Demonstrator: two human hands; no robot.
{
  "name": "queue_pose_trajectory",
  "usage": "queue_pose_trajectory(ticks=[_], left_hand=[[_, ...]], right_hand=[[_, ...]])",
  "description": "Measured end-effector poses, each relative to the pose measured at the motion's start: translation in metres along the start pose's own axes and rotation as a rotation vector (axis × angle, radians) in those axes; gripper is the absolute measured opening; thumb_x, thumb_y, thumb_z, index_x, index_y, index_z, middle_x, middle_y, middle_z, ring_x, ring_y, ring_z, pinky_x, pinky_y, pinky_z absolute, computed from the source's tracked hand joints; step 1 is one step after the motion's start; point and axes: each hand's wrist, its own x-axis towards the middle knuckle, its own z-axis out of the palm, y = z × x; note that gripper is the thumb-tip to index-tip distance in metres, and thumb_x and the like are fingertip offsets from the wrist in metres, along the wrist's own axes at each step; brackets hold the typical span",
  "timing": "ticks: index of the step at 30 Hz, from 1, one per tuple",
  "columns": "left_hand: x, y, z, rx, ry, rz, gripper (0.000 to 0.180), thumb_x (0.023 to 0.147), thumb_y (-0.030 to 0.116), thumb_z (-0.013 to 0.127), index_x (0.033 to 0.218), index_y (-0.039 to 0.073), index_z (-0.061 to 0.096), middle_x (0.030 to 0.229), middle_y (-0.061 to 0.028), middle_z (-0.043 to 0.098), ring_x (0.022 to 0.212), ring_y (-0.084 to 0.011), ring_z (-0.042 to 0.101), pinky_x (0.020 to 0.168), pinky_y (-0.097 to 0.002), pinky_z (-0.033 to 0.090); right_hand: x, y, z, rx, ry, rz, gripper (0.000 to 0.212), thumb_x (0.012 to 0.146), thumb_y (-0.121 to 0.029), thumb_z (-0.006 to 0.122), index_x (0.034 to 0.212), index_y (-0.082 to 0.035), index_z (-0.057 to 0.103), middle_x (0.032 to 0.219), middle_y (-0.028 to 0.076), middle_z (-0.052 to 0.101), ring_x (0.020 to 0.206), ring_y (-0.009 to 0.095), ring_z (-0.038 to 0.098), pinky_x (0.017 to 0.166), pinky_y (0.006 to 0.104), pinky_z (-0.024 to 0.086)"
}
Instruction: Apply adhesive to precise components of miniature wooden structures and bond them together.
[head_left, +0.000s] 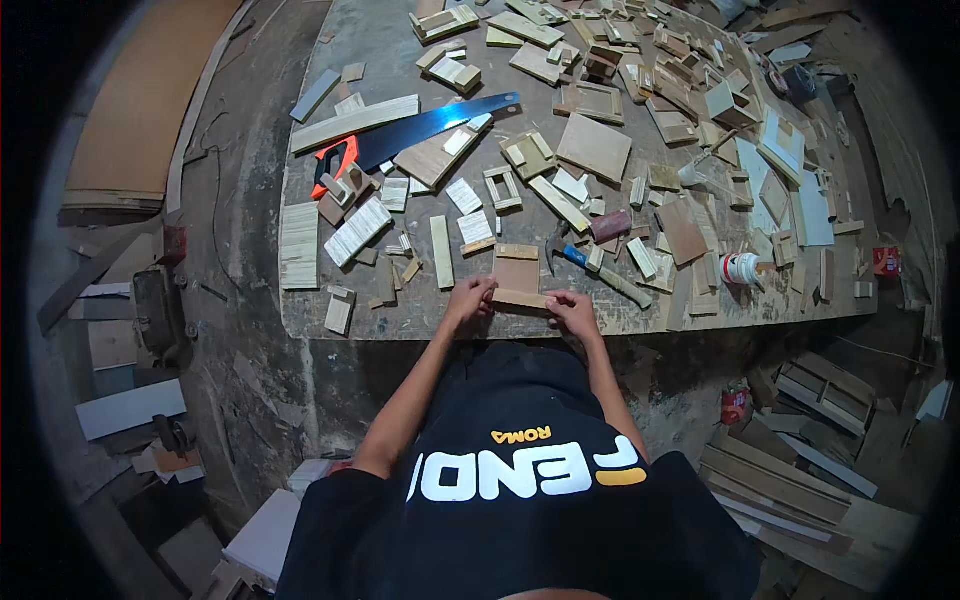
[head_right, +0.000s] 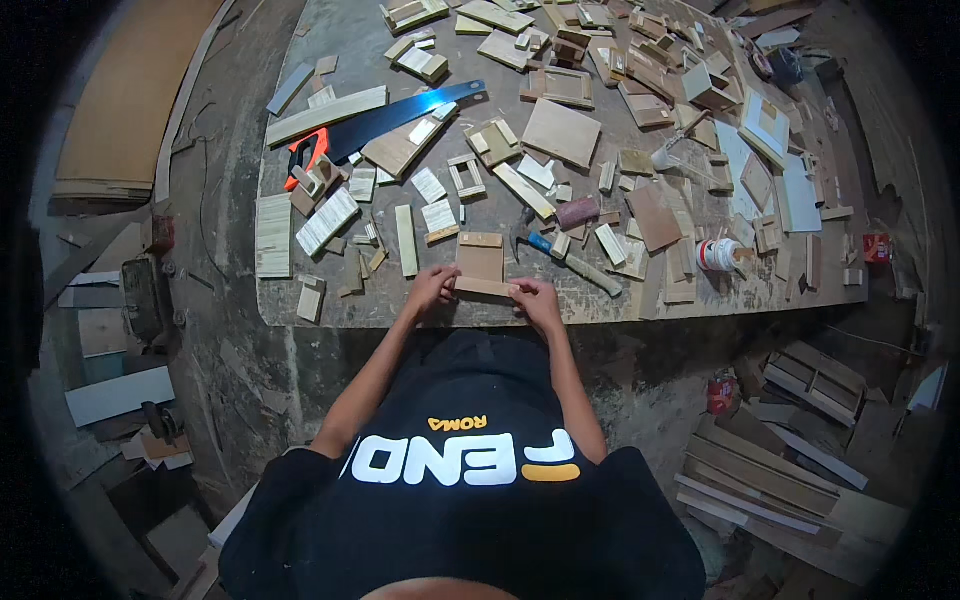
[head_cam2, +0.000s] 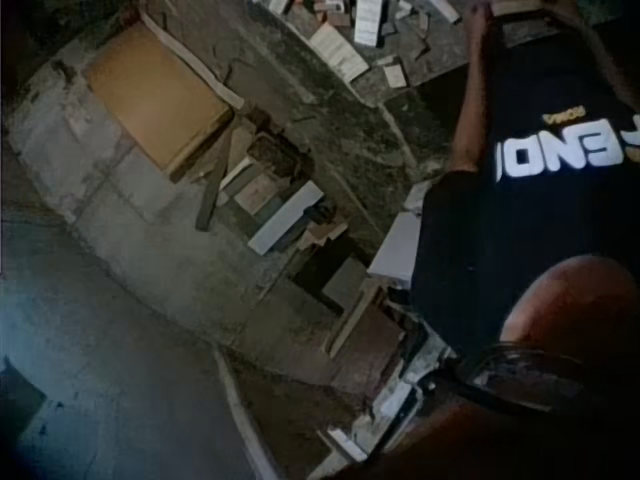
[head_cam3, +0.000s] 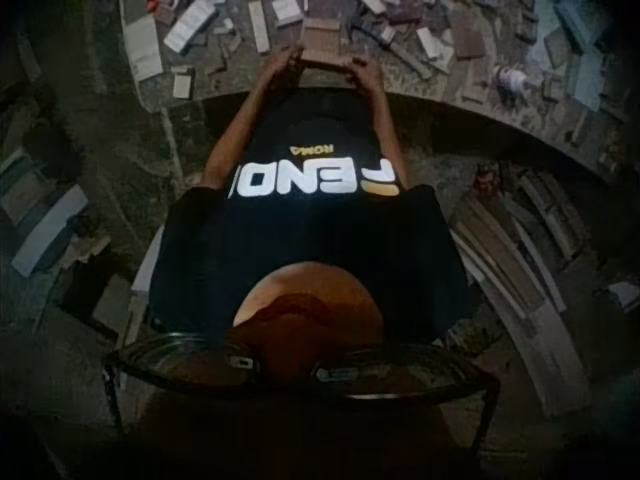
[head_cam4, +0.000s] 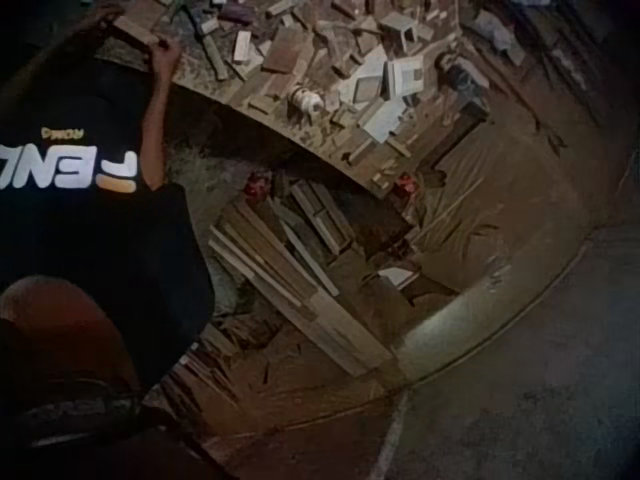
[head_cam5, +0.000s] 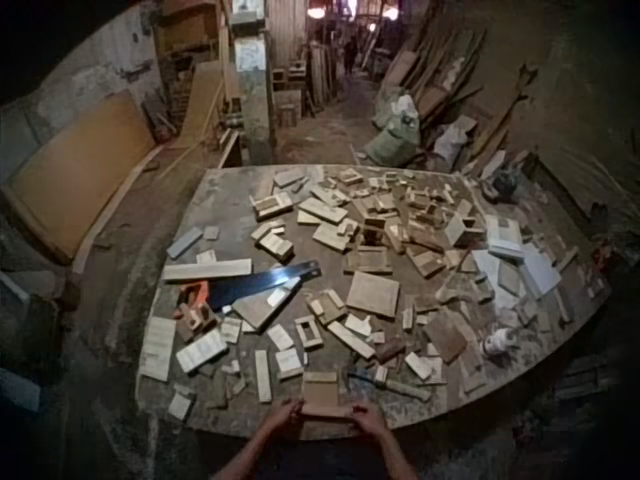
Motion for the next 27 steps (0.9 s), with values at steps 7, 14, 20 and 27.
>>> queue_pose_trajectory(ticks=[7, 14, 20, 27], left_hand=[[0.023, -0.009, -0.001, 0.371, 0.075, 0.334, 0.024, 0.094, 0.03, 0.064, 0.087, 0.007, 0.063, 0.066, 0.0036, 0.054, 0.056, -0.0073, 0.049, 0.046, -0.0256, 0.037], [0.003, 0.004, -0.004, 0.189, -0.008, 0.16, 0.023, 0.095, 0.027, 0.062, 0.087, 0.005, 0.065, 0.07, 0.0018, 0.057, 0.06, -0.009, 0.052, 0.054, -0.027, 0.045], [-0.007, 0.009, -0.007, 0.019, -0.038, -0.025, 0.02, 0.097, 0.03, 0.059, 0.096, 0.011, 0.066, 0.066, 0.0047, 0.052, 0.055, -0.0061, 0.049, 0.049, -0.0231, 0.04], [-0.017, 0.019, -0.006, -0.042, -0.133, 0.003, 0.019, 0.099, 0.03, 0.055, 0.103, 0.014, 0.065, 0.072, 0.0069, 0.055, 0.061, -0.0052, 0.053, 0.054, -0.0208, 0.042]], right_hand=[[-0.024, -0.001, -0.031, 0.292, -0.005, 0.165, 0.026, 0.092, -0.01, 0.066, 0.116, -0.001, 0.066, 0.098, 0.005, 0.068, 0.08, 0.012, 0.066, 0.067, 0.0254, 0.057], [-0.03, 0.012, -0.056, 0.404, -0.011, 0.198, 0.027, 0.094, -0.014, 0.064, 0.117, -0.001, 0.064, 0.105, 0.006, 0.067, 0.09, 0.015, 0.066, 0.077, 0.0292, 0.058], [-0.026, 0.011, -0.06, 0.473, 0.06, 0.2, 0.03, 0.095, -0.016, 0.064, 0.119, 0.0, 0.063, 0.103, 0.007, 0.068, 0.089, 0.018, 0.068, 0.076, 0.0296, 0.059], [-0.008, 0.007, -0.049, 0.324, 0.104, 0.207, 0.026, 0.09, -0.01, 0.069, 0.113, 0.001, 0.066, 0.09, 0.006, 0.068, 0.075, 0.015, 0.068, 0.064, 0.0252, 0.058]])
